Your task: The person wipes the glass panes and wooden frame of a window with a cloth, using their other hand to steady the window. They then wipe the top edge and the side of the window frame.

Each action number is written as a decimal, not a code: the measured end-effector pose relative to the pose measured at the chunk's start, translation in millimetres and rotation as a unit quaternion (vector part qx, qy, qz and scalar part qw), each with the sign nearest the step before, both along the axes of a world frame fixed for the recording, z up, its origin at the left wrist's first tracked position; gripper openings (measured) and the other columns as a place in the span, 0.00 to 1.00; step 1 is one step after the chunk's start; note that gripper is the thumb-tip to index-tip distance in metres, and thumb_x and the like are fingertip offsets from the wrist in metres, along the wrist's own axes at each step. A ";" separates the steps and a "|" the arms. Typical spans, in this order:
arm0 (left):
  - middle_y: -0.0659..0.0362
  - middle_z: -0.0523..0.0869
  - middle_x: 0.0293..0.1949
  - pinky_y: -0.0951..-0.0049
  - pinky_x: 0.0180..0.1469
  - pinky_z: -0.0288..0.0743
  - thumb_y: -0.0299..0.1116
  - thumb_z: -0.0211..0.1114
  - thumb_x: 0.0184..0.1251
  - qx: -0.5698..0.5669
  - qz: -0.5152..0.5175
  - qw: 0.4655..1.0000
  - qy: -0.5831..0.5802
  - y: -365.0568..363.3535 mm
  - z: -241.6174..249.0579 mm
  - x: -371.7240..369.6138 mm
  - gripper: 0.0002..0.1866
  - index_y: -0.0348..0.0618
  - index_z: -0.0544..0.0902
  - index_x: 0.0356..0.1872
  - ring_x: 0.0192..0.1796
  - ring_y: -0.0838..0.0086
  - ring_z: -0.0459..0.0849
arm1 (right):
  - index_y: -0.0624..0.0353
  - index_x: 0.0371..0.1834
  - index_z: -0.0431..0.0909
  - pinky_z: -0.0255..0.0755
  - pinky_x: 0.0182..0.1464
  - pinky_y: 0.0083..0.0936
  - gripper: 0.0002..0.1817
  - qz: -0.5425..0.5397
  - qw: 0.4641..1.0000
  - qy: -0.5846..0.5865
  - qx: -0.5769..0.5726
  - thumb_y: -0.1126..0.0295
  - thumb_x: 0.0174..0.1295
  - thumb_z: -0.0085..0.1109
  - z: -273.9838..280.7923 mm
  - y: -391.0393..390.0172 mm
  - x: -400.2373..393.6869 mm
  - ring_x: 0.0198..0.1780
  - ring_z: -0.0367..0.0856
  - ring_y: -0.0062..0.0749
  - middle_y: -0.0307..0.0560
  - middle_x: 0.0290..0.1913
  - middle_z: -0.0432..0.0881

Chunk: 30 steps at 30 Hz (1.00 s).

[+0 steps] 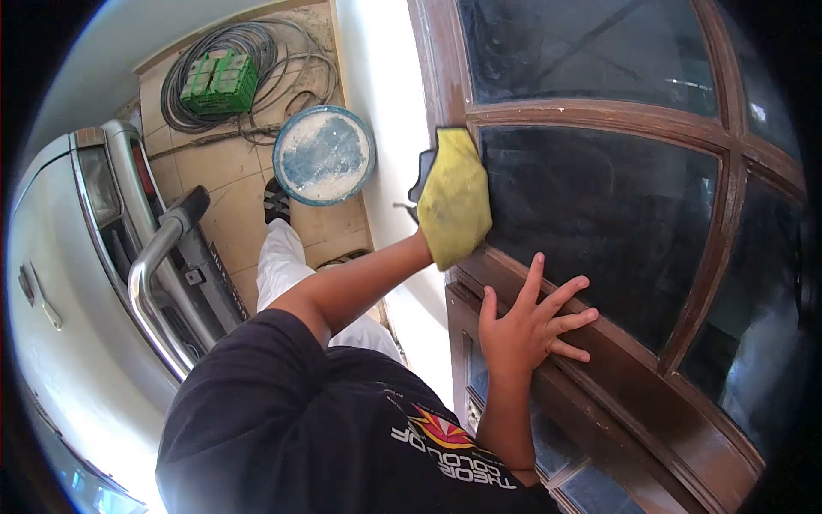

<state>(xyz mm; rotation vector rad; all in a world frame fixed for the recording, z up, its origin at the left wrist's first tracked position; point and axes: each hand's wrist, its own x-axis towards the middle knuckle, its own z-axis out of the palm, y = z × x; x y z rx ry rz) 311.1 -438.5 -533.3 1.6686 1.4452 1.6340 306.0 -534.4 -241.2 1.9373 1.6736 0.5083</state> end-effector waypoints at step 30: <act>0.48 0.84 0.39 0.56 0.47 0.77 0.34 0.61 0.57 -0.210 -0.380 0.830 0.350 -17.4 154.4 -111.9 0.14 0.41 0.85 0.42 0.46 0.50 0.82 | 0.23 0.80 0.47 0.20 0.50 0.96 0.47 -0.223 0.972 0.013 -0.074 0.35 0.58 0.59 6.4 25.2 -25.7 0.73 0.18 0.90 0.64 0.80 0.21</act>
